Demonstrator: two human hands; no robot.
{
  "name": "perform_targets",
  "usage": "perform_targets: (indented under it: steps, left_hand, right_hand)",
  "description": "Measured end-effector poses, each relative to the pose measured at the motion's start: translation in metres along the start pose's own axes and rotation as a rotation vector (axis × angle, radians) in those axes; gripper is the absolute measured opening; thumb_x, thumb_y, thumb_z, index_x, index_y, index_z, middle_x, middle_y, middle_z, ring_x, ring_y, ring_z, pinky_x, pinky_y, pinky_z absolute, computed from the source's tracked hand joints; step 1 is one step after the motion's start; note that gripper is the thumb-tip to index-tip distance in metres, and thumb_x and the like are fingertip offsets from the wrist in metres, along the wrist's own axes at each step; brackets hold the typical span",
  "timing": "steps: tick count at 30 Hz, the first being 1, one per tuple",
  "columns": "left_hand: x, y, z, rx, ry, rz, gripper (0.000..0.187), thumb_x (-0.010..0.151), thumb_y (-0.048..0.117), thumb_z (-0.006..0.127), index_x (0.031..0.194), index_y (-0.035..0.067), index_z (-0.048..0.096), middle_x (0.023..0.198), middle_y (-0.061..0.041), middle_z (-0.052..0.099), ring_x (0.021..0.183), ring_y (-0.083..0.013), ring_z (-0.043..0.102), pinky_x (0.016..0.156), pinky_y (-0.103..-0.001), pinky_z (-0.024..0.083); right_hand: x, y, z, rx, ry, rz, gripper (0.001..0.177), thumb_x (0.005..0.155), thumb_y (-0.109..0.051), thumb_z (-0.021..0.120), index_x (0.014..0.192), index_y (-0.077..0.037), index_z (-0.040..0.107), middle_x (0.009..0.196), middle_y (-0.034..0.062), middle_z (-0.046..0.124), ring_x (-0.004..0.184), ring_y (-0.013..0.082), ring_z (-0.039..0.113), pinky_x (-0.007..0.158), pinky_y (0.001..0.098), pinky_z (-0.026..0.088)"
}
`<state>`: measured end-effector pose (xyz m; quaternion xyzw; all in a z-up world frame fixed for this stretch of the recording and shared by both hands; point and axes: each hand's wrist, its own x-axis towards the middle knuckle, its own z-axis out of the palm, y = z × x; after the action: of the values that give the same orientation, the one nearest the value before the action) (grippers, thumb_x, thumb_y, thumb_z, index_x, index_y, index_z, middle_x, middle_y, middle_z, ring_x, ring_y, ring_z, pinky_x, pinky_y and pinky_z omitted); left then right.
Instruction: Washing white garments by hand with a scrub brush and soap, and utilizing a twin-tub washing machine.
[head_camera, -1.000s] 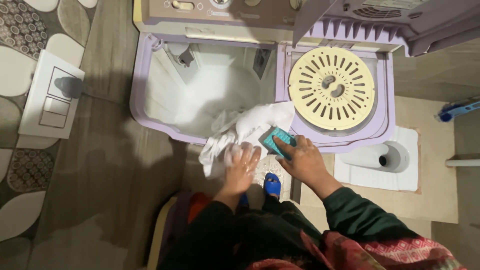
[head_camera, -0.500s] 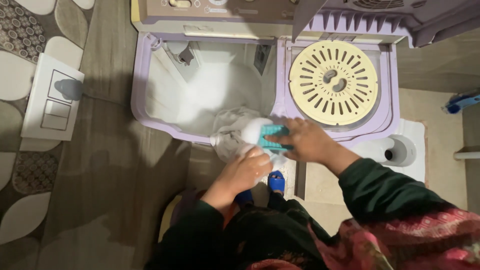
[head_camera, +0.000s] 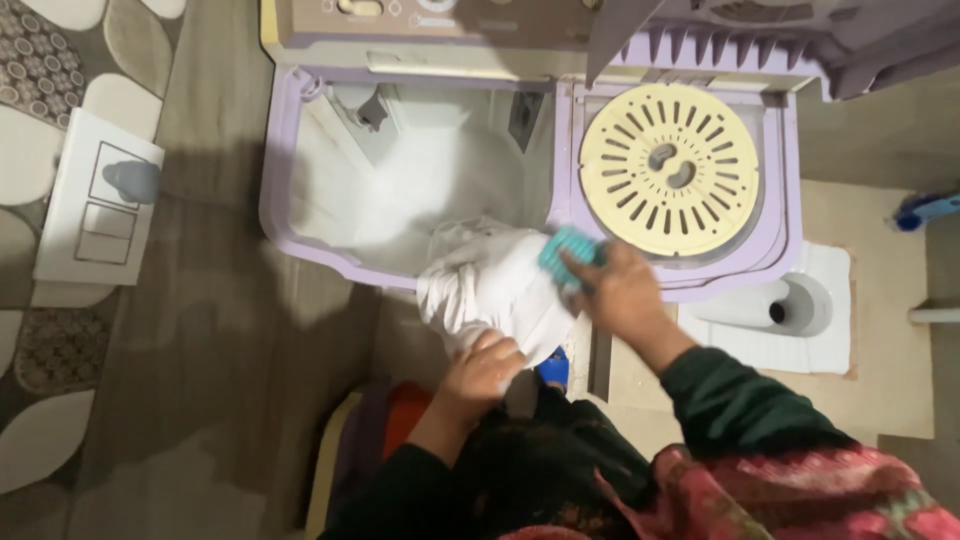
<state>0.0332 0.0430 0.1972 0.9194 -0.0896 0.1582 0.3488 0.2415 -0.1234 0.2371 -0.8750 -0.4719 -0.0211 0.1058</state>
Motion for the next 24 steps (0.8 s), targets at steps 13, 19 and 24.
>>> perform_targets:
  steps: [13,19,24]
  left_hand:
    - [-0.014,0.000,0.022,0.064,0.093,-0.143,0.008,0.082,0.008,0.063,0.088,0.012,0.065,0.094,-0.005,0.061,0.099,-0.0291,0.060,0.078,-0.040,0.054]
    - [-0.014,-0.004,0.026,0.041,0.125,-0.111,0.008,0.084,0.006,0.062,0.089,0.010,0.065,0.094,-0.007,0.061,0.097,-0.0297,0.060,0.081,-0.040,0.053]
    - [-0.011,0.003,0.019,0.057,0.184,-0.063,0.009,0.082,0.004,0.063,0.090,0.008,0.064,0.096,-0.009,0.062,0.097,-0.0319,0.060,0.081,-0.041,0.053]
  right_hand:
    - [-0.026,-0.016,0.007,0.140,0.172,-0.423,0.054,0.081,-0.035,0.067,0.134,-0.033,0.063,0.126,0.0167,0.064,0.104,0.0312,0.065,0.088,0.0456,0.056]
    - [-0.047,0.010,0.062,-0.054,-0.070,-0.229,0.016,0.086,-0.024,0.076,0.100,-0.023,0.068,0.109,0.0163,0.065,0.094,0.0337,0.064,0.075,0.0494,0.053]
    - [0.012,-0.008,-0.037,-0.041,0.036,-0.058,0.053,0.071,-0.025,0.078,0.123,-0.017,0.075,0.091,0.0235,0.063,0.079,0.0405,0.061,0.065,0.0512,0.052]
